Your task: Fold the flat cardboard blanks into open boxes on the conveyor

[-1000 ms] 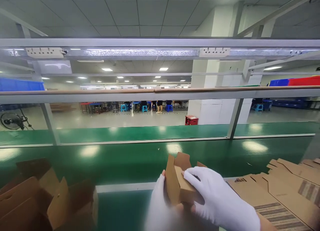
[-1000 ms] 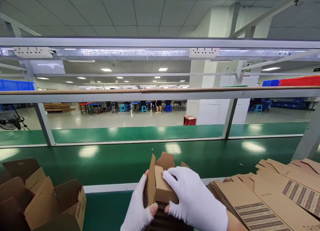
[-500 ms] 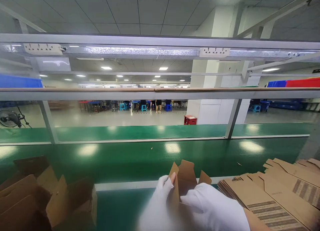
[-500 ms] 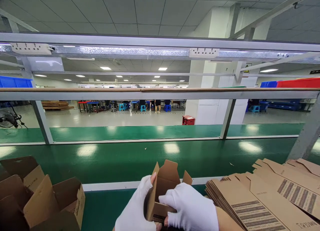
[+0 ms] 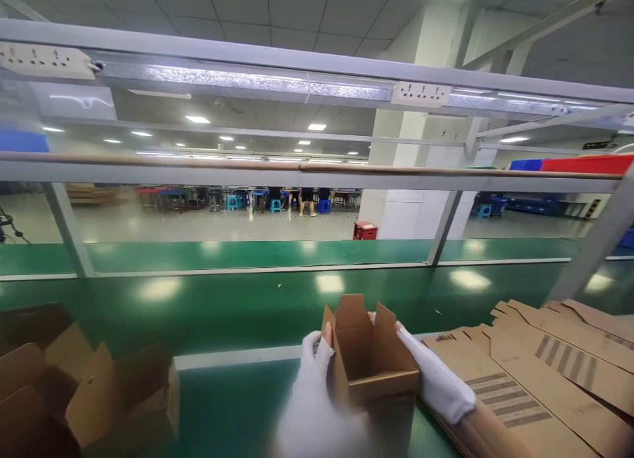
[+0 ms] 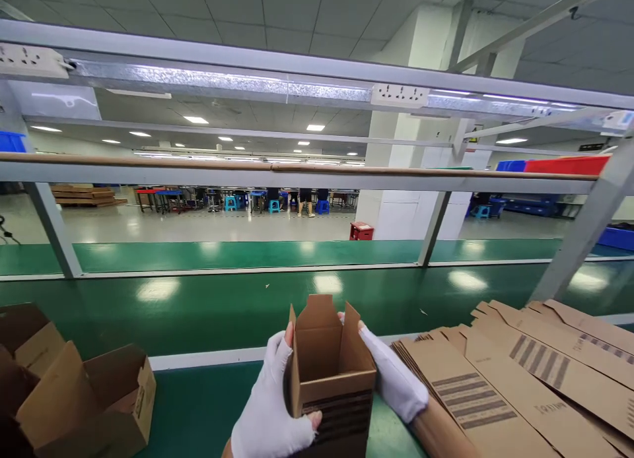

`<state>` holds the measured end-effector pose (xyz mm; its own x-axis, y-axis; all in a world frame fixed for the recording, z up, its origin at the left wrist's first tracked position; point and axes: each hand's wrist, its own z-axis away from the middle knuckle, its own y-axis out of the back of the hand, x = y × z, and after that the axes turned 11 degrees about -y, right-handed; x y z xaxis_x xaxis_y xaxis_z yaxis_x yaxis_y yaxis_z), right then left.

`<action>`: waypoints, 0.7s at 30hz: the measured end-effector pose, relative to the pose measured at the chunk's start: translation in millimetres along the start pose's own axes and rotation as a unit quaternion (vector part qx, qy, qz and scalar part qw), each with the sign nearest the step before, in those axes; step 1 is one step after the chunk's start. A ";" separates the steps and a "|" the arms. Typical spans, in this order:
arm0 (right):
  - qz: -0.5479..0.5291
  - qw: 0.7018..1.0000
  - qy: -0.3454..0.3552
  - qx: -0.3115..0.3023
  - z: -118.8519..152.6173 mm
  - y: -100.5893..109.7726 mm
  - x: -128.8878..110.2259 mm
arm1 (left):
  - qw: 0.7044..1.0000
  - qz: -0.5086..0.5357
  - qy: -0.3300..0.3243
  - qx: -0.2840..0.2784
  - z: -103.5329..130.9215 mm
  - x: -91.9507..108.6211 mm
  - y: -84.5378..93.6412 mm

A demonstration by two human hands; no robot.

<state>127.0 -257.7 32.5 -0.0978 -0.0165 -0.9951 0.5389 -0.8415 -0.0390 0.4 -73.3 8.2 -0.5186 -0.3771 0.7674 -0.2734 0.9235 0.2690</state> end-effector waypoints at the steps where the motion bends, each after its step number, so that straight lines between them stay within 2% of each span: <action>1: -0.067 0.996 -0.048 -0.043 -0.6 -4.2 1.6 | 1.000 -0.005 0.001 -0.002 0.8 0.2 -1.8; 3: -0.157 0.981 -0.081 -0.082 0.6 -11.8 2.3 | 1.000 -0.014 -0.003 -0.005 3.3 -0.7 -3.4; 5: -0.170 0.978 -0.056 -0.105 3.7 -16.0 0.2 | 1.000 -0.023 -0.012 -0.005 6.3 -4.0 -2.8; 9: -0.107 0.985 -0.012 -0.133 11.7 -16.8 -10.0 | 0.999 -0.029 -0.038 -0.003 10.9 -15.0 -2.0; 12: -0.050 0.994 0.032 -0.091 16.3 -18.8 -22.2 | 0.998 -0.017 -0.065 0.004 11.0 -19.4 -5.4; 15: -0.053 0.996 -0.004 -0.067 15.8 -21.9 -31.1 | 0.996 0.005 -0.089 0.014 8.3 -16.8 -8.8; 17: -0.046 0.996 -0.024 -0.078 12.3 -21.6 -31.3 | 0.995 0.016 -0.098 0.021 6.4 -12.7 -9.9; 21: 0.038 0.993 -0.025 -0.113 5.0 -17.0 -21.7 | 0.994 0.026 -0.108 0.021 5.2 -4.3 -9.2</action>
<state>115.8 -245.7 55.3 -0.0888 -0.1068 -0.9903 0.7201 -0.6938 0.0102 0.9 -80.6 -0.7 -0.6938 -0.3399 0.6349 -0.2726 0.9400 0.2053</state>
